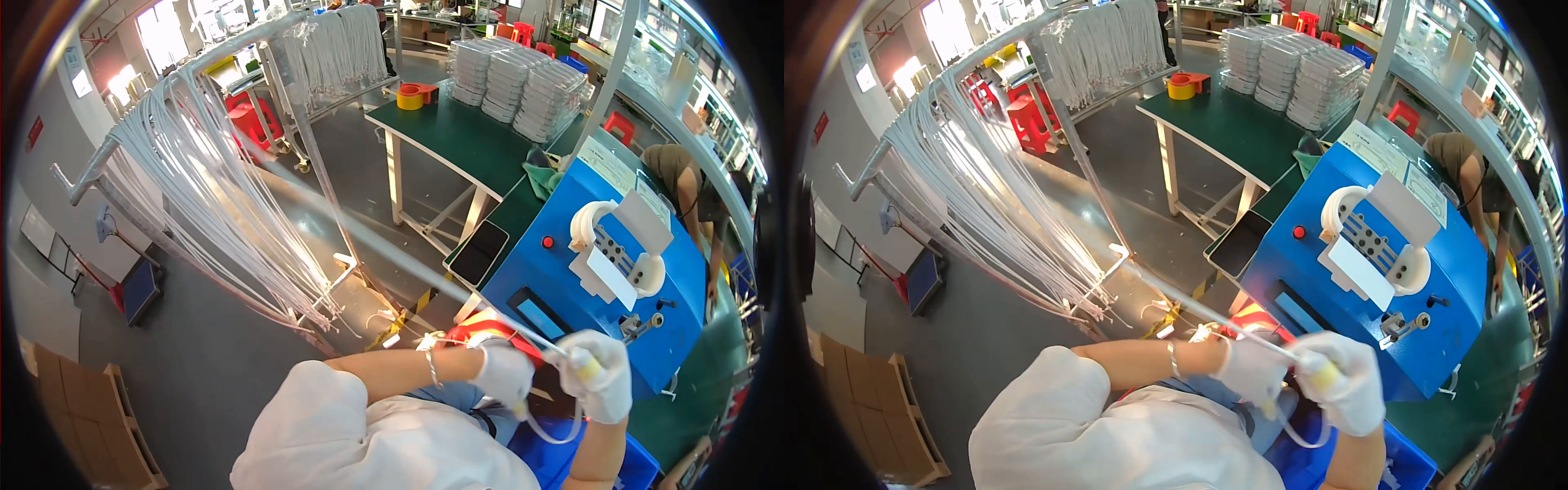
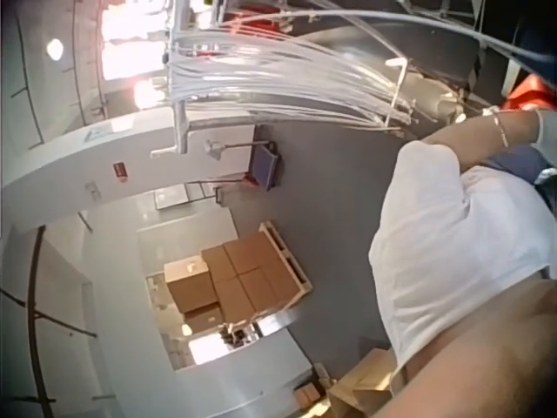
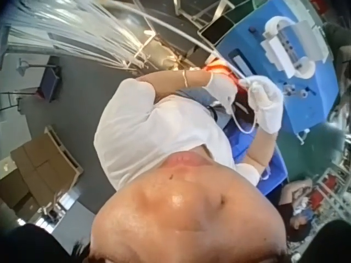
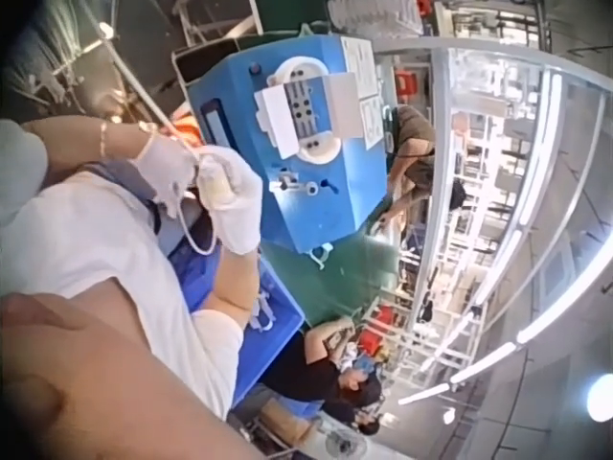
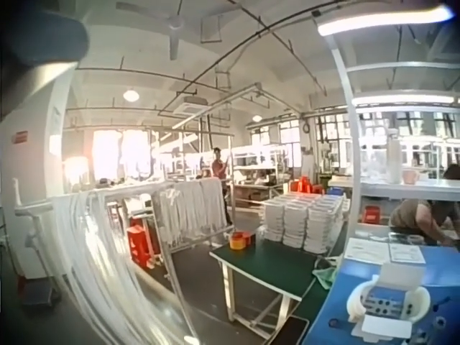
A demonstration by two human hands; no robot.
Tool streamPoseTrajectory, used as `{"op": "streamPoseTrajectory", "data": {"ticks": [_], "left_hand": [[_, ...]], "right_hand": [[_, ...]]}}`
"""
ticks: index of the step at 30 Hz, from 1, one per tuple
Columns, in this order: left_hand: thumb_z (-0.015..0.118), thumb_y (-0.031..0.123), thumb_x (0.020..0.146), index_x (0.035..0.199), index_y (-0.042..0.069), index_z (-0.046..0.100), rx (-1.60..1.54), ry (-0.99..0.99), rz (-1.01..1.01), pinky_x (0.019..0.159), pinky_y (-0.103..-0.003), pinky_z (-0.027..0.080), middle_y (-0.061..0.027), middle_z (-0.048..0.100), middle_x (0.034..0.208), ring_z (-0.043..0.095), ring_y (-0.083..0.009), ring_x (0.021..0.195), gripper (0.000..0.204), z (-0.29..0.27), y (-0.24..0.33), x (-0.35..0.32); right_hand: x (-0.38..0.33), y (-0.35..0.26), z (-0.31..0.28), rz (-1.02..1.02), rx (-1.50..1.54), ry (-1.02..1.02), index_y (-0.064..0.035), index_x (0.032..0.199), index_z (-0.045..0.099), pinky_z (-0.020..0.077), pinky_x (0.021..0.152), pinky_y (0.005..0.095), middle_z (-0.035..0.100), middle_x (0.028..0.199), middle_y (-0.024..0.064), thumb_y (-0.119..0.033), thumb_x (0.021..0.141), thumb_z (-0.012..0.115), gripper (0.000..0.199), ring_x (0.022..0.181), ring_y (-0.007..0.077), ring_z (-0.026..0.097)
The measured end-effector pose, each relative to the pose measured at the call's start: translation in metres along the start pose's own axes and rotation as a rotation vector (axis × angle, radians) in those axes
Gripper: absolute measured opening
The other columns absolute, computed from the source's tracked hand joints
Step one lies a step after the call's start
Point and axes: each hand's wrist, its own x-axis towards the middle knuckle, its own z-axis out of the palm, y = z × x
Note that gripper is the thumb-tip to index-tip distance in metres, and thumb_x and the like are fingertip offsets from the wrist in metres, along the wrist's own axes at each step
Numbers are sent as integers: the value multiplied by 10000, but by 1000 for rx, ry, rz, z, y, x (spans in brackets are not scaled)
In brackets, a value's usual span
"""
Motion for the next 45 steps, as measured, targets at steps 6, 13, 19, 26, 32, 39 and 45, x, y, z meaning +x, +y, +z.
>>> {"op": "streamPoseTrajectory", "data": {"ticks": [6,13,19,26,32,39,45], "left_hand": [[733,177,783,947,-41,674,-669,1079,870,501,-206,412,-30,575,650,530,-72,566,279,-63,12,-119],[608,276,890,707,53,454,-1057,1108,1093,398,-253,371,5,412,529,418,-88,432,327,-33,-13,-152],[520,380,938,703,83,452,-926,970,659,357,-217,312,6,417,515,369,-69,400,386,-22,0,-96],[626,346,884,825,38,566,-1057,353,383,461,-206,400,-34,573,673,516,-74,519,319,-25,59,-9],[602,237,895,929,30,597,-1326,812,672,413,-150,290,19,506,663,391,-10,477,210,-77,-7,-42],[636,193,886,960,8,602,-1021,1075,323,397,-141,243,11,522,633,359,-9,441,202,-114,-1,-48],[626,129,890,973,-13,591,-867,1089,294,401,-137,285,-67,626,721,405,-2,456,169,-125,10,-41]], "right_hand": [[-98,70,-107,-64,322,471,48,1144,481,271,273,222,525,672,92,-153,947,455,283,320,64,337],[-201,143,-183,-544,1178,407,-48,1469,90,257,330,217,344,458,9,-516,962,340,734,322,77,245],[-194,96,-150,-208,-754,1523,46,1224,536,427,939,289,575,1202,155,-78,952,440,314,1101,208,548],[-100,35,-37,-116,-624,369,6,935,670,440,557,266,611,686,64,-353,898,590,371,577,130,550],[-143,41,-85,-49,-721,742,24,830,667,328,548,236,487,671,14,-122,851,601,162,597,78,445],[-140,51,-98,8,-541,894,27,861,667,280,539,198,482,666,-7,-130,873,594,174,595,43,414],[-149,50,-102,40,-523,990,9,890,660,221,469,167,475,652,-39,-159,891,596,179,522,15,365]]}}
